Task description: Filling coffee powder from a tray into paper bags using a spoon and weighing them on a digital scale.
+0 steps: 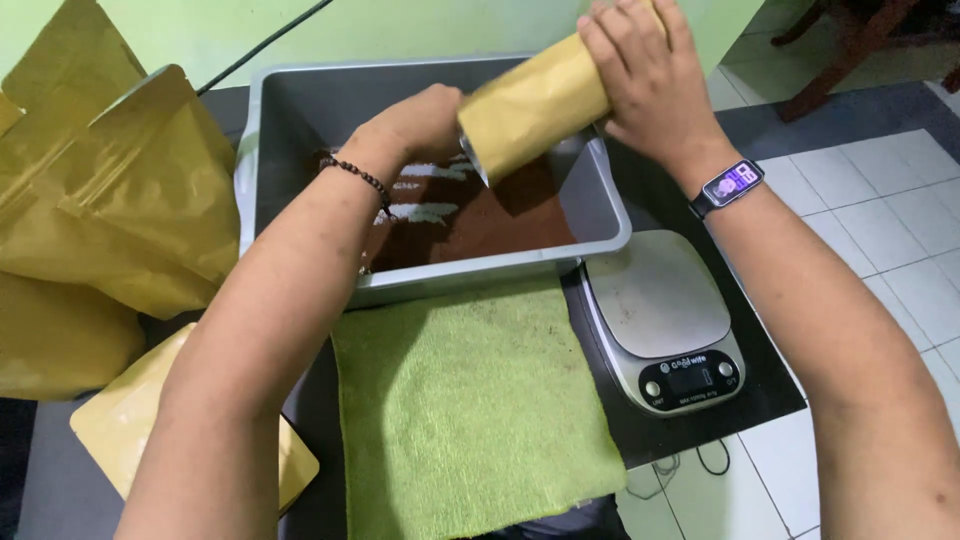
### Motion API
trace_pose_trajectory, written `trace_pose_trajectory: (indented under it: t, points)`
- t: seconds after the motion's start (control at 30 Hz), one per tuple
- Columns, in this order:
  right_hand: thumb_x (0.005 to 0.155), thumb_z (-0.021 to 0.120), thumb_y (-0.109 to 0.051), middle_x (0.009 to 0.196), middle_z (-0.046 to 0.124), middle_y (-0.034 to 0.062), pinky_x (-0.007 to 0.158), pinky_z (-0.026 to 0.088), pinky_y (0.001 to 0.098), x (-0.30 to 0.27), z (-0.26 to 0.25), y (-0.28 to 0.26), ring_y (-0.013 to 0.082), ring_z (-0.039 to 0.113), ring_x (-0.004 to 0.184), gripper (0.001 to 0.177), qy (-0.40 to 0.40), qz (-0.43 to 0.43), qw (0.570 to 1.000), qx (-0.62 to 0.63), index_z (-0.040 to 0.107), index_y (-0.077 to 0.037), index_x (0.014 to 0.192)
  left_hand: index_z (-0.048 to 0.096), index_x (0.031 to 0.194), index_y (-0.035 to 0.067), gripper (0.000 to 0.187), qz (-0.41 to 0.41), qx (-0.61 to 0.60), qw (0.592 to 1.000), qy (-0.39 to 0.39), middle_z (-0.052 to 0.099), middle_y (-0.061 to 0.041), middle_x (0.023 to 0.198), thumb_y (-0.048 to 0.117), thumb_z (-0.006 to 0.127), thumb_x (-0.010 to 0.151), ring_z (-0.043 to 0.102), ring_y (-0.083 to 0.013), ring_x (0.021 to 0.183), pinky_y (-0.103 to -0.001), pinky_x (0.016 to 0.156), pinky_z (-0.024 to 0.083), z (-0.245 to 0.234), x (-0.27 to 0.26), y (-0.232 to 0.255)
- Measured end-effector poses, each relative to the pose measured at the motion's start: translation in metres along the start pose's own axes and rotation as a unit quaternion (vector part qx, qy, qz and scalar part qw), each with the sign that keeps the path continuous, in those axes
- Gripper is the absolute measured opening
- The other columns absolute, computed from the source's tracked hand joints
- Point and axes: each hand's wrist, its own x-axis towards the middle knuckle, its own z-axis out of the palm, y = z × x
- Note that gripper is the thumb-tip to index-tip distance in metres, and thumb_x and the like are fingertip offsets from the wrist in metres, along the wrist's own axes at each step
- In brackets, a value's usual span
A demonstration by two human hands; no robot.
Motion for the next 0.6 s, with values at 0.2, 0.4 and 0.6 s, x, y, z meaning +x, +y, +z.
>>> trace_pose_trajectory:
  t: [0.2,0.4,0.6]
  points:
    - [0.078,0.080,-0.004,0.140,0.056,0.0226,0.115,0.039,0.0539,-0.001,0.001,0.000,0.0400,0.056,0.132,0.076,0.014,0.031,0.999,0.012,0.048,0.006,0.147,0.065,0.130,0.021,0.042,-0.024,-0.026,0.999,-0.015,0.071,-0.004,0.128,0.031,0.073,0.089,0.067,-0.0267,0.106,-0.042,0.087,0.051,-0.003,-0.016,0.022]
    - [0.077,0.076,-0.005,0.135,0.059,0.0217,0.112,0.043,0.0500,-0.001,-0.002,-0.003,0.0378,0.059,0.124,0.072,0.033,0.053,0.998,0.021,0.052,0.007,0.143,0.065,0.089,0.007,0.019,0.013,-0.002,0.999,0.029,0.071,-0.012,0.092,0.025,0.060,0.092,0.063,-0.0273,0.075,-0.041,0.065,0.048,0.000,-0.006,0.010]
    - [0.073,0.080,0.010,0.132,0.052,0.0246,0.110,0.042,0.0605,-0.011,-0.003,0.005,0.0443,0.056,0.120,0.072,0.018,0.070,0.994,0.082,0.050,0.005,0.139,0.070,0.100,0.004,0.026,-0.030,0.062,0.996,-0.061,0.071,-0.010,0.100,-0.010,0.049,0.094,0.066,-0.0202,0.077,-0.032,0.068,0.062,0.003,-0.006,0.012]
